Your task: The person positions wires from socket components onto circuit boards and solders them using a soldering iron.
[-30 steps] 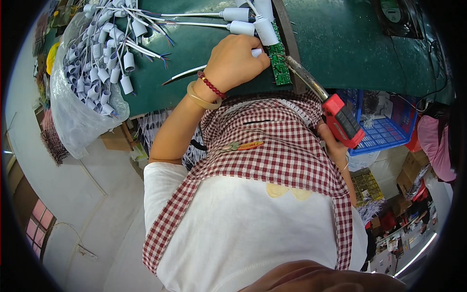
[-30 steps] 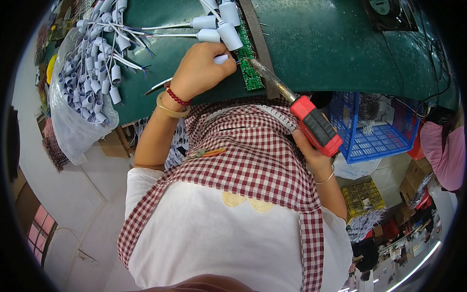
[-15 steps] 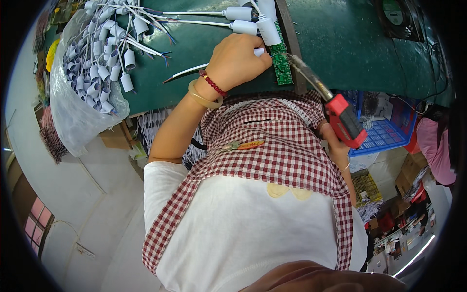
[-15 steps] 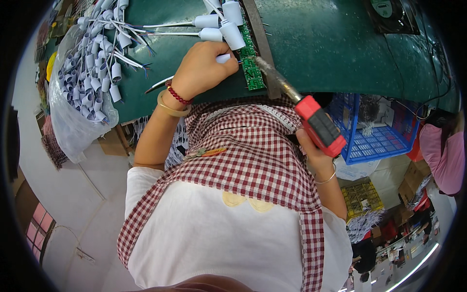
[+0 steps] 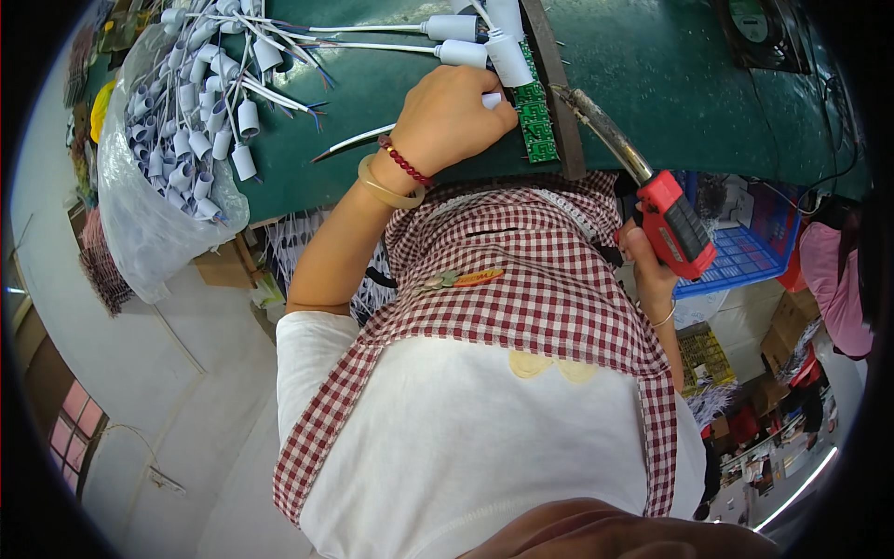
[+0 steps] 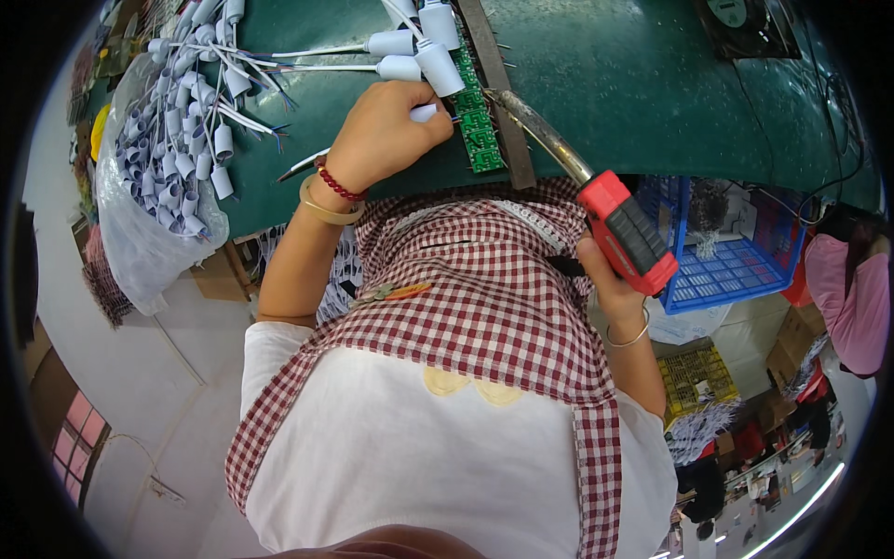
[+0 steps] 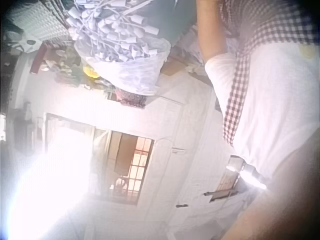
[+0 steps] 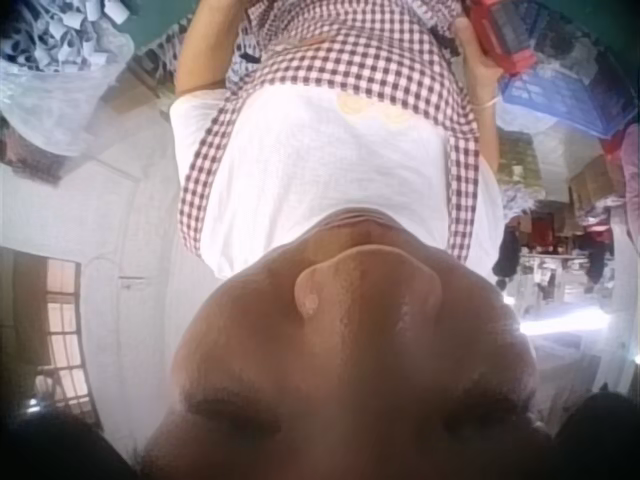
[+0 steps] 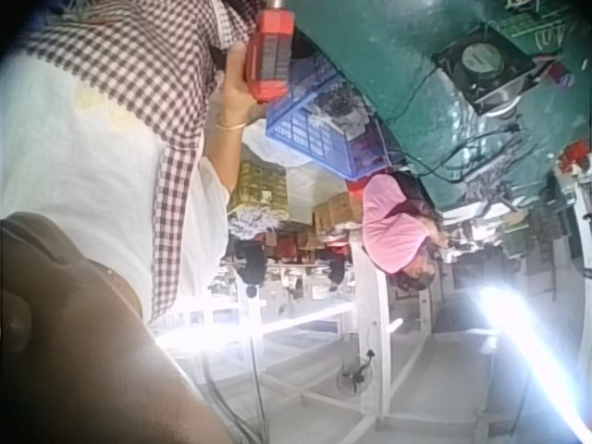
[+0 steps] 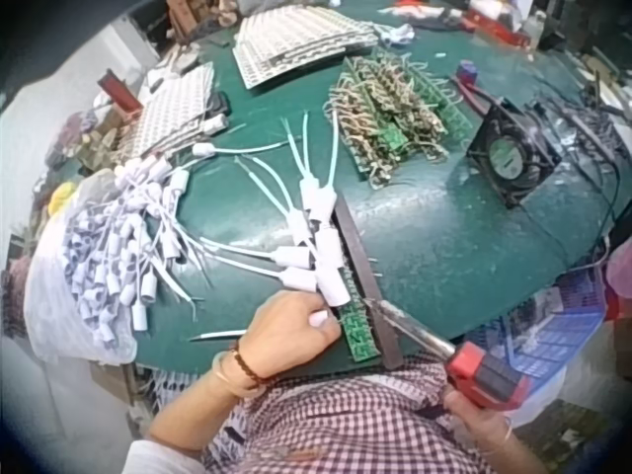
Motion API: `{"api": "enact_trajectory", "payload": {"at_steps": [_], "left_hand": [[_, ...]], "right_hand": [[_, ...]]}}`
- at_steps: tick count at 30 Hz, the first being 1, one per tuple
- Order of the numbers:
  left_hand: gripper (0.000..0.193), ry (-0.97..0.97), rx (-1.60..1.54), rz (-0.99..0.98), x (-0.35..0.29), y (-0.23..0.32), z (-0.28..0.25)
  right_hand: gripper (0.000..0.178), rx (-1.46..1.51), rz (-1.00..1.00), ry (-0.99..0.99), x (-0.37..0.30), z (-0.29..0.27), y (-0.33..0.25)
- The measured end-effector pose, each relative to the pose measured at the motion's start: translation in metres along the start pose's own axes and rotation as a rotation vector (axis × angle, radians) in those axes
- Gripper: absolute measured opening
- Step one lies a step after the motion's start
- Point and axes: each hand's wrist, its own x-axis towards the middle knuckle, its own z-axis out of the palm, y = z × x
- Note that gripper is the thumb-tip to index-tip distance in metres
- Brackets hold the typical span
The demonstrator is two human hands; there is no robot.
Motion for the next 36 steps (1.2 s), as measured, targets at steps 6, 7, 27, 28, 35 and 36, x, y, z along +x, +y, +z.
{"api": "enact_trajectory", "payload": {"at_steps": [6,7,27,28,35,36], "left_hand": [[0.027,-0.003,0.006,-0.005,0.000,0.001,0.000],[0.026,-0.001,0.005,-0.004,0.000,0.001,0.000],[0.026,0.030,0.056,0.055,-0.007,0.005,0.000],[0.027,0.017,0.068,0.086,-0.008,0.004,-0.001],[0.021,0.094,0.349,0.226,-0.037,0.006,-0.015],[0.019,0.224,0.505,0.354,-0.038,0.010,-0.015]], "right_hand": [[0.025,0.028,-0.005,-0.020,0.001,-0.002,0.002],[0.029,-0.063,-0.052,-0.041,0.000,-0.002,0.004],[0.020,0.057,-0.073,0.024,0.006,0.005,-0.003],[0.018,0.060,-0.080,0.001,0.007,0.005,-0.005],[0.011,0.069,-0.074,0.077,0.010,0.010,-0.012],[0.011,0.070,-0.074,0.077,0.011,0.009,-0.013]]}}
